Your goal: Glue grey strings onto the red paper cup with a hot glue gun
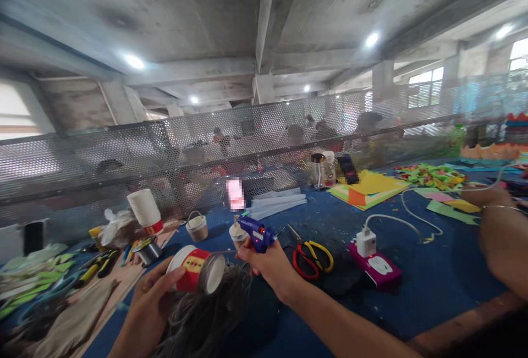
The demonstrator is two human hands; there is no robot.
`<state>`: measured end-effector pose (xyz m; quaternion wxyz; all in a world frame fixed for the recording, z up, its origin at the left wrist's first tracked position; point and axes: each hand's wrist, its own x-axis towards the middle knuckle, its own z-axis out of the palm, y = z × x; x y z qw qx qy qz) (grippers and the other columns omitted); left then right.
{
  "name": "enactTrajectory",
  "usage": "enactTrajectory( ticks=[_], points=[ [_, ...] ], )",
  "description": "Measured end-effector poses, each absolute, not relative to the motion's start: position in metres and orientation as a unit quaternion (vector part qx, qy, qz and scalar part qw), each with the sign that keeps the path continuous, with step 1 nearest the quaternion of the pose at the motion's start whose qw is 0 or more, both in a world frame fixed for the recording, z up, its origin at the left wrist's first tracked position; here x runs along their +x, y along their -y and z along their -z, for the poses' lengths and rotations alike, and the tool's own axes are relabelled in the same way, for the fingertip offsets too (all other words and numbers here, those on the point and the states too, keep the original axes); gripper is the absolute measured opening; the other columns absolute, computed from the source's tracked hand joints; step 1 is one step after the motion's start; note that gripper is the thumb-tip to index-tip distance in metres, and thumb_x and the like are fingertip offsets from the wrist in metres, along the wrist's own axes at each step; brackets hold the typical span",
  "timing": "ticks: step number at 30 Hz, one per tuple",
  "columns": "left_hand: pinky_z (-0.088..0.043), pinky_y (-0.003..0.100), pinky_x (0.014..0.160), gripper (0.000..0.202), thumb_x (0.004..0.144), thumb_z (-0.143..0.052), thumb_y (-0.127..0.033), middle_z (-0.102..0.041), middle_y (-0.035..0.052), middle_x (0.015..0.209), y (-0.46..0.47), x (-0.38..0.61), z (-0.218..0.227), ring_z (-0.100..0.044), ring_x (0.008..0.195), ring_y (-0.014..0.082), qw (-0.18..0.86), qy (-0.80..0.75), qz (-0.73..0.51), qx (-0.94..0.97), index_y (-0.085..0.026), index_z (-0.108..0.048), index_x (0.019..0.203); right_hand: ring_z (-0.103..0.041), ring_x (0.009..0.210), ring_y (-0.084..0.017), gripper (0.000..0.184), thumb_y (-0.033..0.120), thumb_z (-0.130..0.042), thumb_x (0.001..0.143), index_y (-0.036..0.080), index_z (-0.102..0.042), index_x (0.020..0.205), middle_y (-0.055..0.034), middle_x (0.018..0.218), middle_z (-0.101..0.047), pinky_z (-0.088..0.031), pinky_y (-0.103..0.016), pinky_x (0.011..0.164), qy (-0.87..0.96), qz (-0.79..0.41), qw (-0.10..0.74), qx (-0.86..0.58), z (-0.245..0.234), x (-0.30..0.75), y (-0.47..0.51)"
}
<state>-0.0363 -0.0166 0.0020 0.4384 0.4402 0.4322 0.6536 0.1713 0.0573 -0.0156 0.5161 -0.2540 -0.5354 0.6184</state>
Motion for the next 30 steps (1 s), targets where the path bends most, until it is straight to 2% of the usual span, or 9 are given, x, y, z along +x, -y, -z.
enactTrajectory(
  ticks=[5,9,16,21,30],
  points=[
    [-0.048,0.023,0.058,0.032,0.076,-0.073,-0.036,-0.068,0.0001,0.071,0.012,-0.043,0.002,-0.059,0.064,0.0172,0.327,-0.489,-0.636,0.499,-0.015,-0.073,0.1,-0.037,0.044,-0.004,0.03,0.039,-0.075,0.075,0.018,-0.054,0.081,0.0021,0.074,-0.066,-0.039,-0.02,0.048,0.531,-0.61,0.543,-0.226,0.01,0.173,-0.055],
    [-0.045,0.022,0.06,0.03,0.08,-0.069,-0.039,-0.065,-0.0013,0.07,0.014,-0.044,0.002,-0.058,0.069,0.0185,0.211,-0.544,-0.593,0.555,-0.016,-0.073,0.099,-0.035,0.043,-0.003,0.032,0.04,-0.077,0.073,0.018,-0.055,0.079,0.0014,0.075,-0.066,-0.038,-0.021,0.047,0.545,-0.605,0.529,-0.237,0.006,0.174,-0.051],
    [-0.046,0.022,0.061,0.028,0.08,-0.066,-0.039,-0.071,0.0001,0.074,0.02,-0.033,-0.003,-0.06,0.067,0.0189,0.084,-0.571,-0.561,0.593,-0.016,-0.074,0.094,-0.036,0.042,-0.003,0.03,0.039,-0.077,0.072,0.018,-0.056,0.081,0.0019,0.076,-0.066,-0.037,-0.02,0.046,0.567,-0.606,0.505,-0.238,0.012,0.172,-0.052],
    [-0.049,0.025,0.076,0.032,0.079,-0.067,-0.039,-0.077,0.0039,0.092,0.022,-0.026,-0.008,-0.066,0.083,0.0243,0.026,-0.561,-0.583,0.587,-0.015,-0.074,0.099,-0.041,0.043,-0.004,0.024,0.034,-0.075,0.073,0.017,-0.058,0.075,0.0022,0.074,-0.065,-0.036,-0.02,0.044,0.606,-0.599,0.46,-0.248,0.015,0.17,-0.051],
    [-0.049,0.026,0.078,0.035,0.08,-0.065,-0.039,-0.076,0.0042,0.095,0.025,-0.024,-0.012,-0.067,0.085,0.0255,0.007,-0.569,-0.587,0.576,-0.016,-0.073,0.105,-0.043,0.046,-0.006,0.021,0.034,-0.074,0.073,0.017,-0.061,0.072,0.0028,0.066,-0.06,-0.037,-0.02,0.044,0.627,-0.568,0.448,-0.289,0.015,0.17,-0.049]
  ],
)
